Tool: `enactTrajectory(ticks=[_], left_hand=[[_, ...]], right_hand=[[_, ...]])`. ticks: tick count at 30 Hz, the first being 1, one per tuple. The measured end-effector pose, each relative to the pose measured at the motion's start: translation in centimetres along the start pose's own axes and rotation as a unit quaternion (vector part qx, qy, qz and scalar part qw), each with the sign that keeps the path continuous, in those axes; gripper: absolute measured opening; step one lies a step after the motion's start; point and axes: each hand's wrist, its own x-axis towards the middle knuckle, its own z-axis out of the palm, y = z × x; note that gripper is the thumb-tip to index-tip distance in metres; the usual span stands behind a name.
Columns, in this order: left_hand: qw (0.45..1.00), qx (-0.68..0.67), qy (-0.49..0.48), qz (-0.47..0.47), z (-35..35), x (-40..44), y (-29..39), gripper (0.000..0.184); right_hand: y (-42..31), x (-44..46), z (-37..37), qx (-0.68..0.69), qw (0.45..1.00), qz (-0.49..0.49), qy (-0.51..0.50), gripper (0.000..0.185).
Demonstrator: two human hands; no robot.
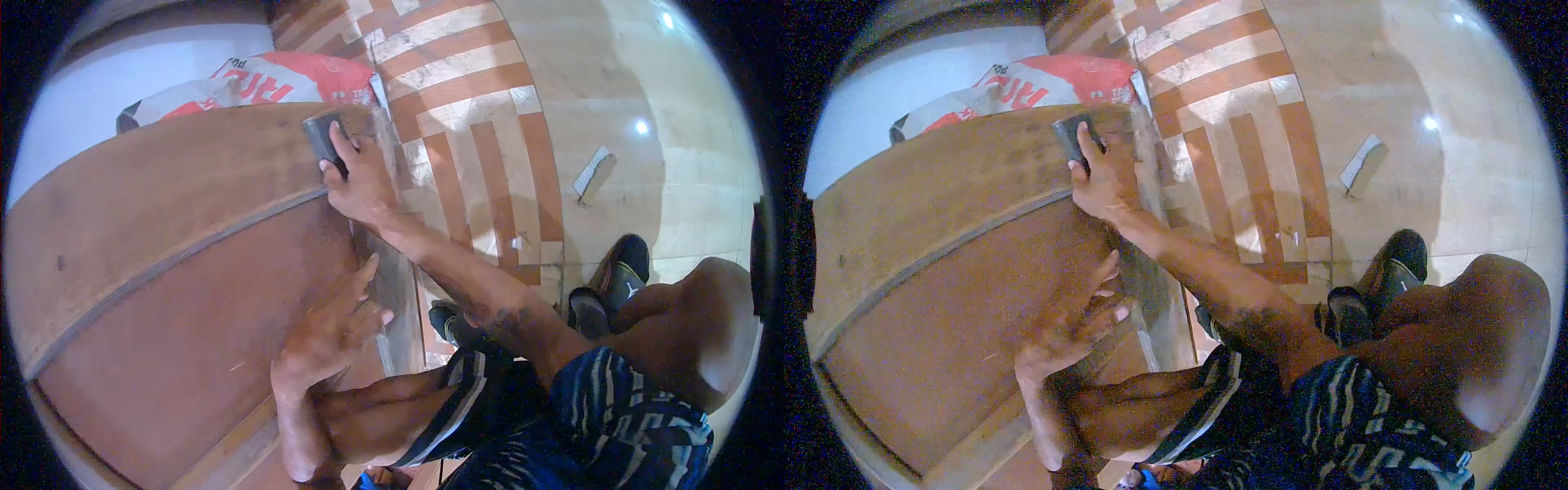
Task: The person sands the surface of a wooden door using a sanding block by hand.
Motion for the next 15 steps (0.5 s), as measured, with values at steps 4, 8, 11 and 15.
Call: enactTrajectory(ticks=[4, 8, 11, 15], left_hand=[[1.000, 0.006, 0.023, -0.014, 0.0, 0.7, -1.4, 0.064], [0.990, 0.102, 0.076, 0.059, -0.2, 0.6, -3.0, 0.049], [0.990, 0.070, 0.071, 0.097, -0.5, 0.8, -4.0, 0.039], [0.997, 0.005, 0.026, 0.073, -0.7, 0.9, -2.7, 0.033]], right_hand=[[0.8, 0.5, 0.1, 0.019, 0.999, -0.025, -0.008, 0.066], [0.5, 0.0, 0.1, 0.024, 0.999, -0.028, -0.004, 0.065], [-2.1, -1.4, -0.4, 0.019, 0.998, -0.059, 0.005, 0.062], [-6.0, -0.1, 0.0, 0.050, 0.992, -0.105, 0.048, 0.061]])
